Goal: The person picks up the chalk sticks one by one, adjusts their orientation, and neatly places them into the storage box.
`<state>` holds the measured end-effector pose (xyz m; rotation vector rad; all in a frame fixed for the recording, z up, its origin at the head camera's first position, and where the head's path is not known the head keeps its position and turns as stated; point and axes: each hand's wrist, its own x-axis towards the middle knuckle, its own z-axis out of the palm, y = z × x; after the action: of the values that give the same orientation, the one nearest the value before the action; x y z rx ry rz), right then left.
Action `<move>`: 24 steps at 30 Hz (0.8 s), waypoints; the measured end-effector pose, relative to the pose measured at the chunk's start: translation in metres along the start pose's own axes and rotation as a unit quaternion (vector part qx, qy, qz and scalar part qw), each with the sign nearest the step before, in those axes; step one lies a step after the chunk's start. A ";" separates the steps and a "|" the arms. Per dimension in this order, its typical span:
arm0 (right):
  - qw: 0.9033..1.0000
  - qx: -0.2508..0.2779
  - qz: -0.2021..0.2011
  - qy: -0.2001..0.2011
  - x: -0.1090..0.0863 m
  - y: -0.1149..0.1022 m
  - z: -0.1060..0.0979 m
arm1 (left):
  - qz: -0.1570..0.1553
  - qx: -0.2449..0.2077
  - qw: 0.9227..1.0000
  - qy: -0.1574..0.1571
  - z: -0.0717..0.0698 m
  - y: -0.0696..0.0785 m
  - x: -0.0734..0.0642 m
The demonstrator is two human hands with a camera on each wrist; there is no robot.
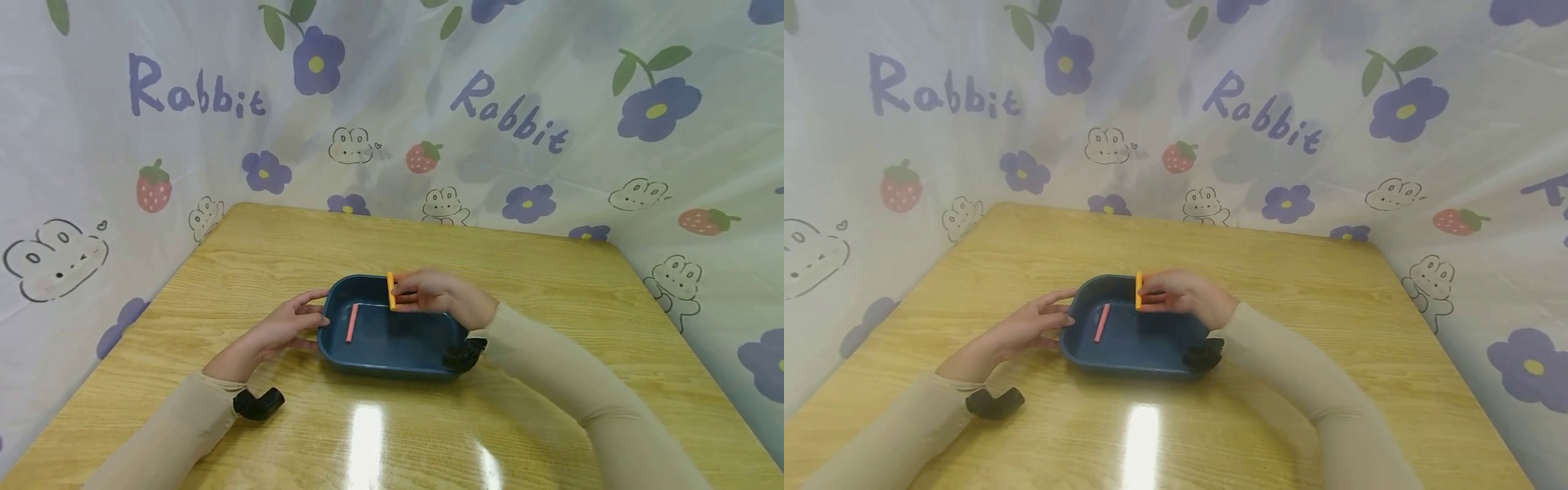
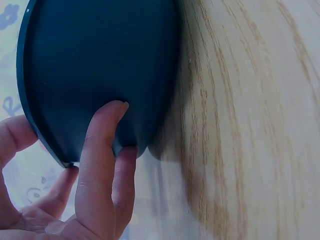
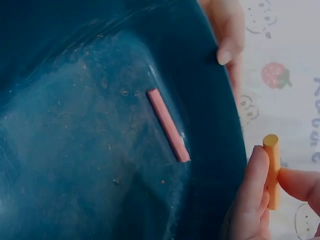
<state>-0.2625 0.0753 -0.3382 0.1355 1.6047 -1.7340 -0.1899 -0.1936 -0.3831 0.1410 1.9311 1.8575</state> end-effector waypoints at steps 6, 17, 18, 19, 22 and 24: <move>1.000 -0.007 0.028 0.006 0.008 0.003 0.009 | 0.004 -0.001 1.000 -0.006 -0.001 0.000 0.000; 0.997 -0.022 0.072 -0.010 0.024 0.010 0.021 | 0.003 -0.005 1.000 -0.002 0.000 -0.001 -0.001; 0.997 -0.023 0.074 -0.010 0.026 0.011 0.022 | 0.003 -0.006 1.000 -0.002 0.000 -0.001 -0.001; 0.997 -0.023 0.076 -0.009 0.027 0.011 0.023 | 0.003 -0.006 1.000 -0.003 0.000 -0.001 -0.001; 0.996 -0.023 0.083 -0.008 0.031 0.011 0.026 | 0.005 -0.007 1.000 -0.004 -0.001 0.000 -0.002; 0.996 -0.030 0.087 -0.010 0.033 0.011 0.028 | 0.005 -0.008 1.000 -0.003 -0.001 0.000 -0.002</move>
<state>-0.2685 0.0361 -0.3593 0.2223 1.5800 -1.5489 -0.1885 -0.1951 -0.3824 0.1508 1.9151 1.8772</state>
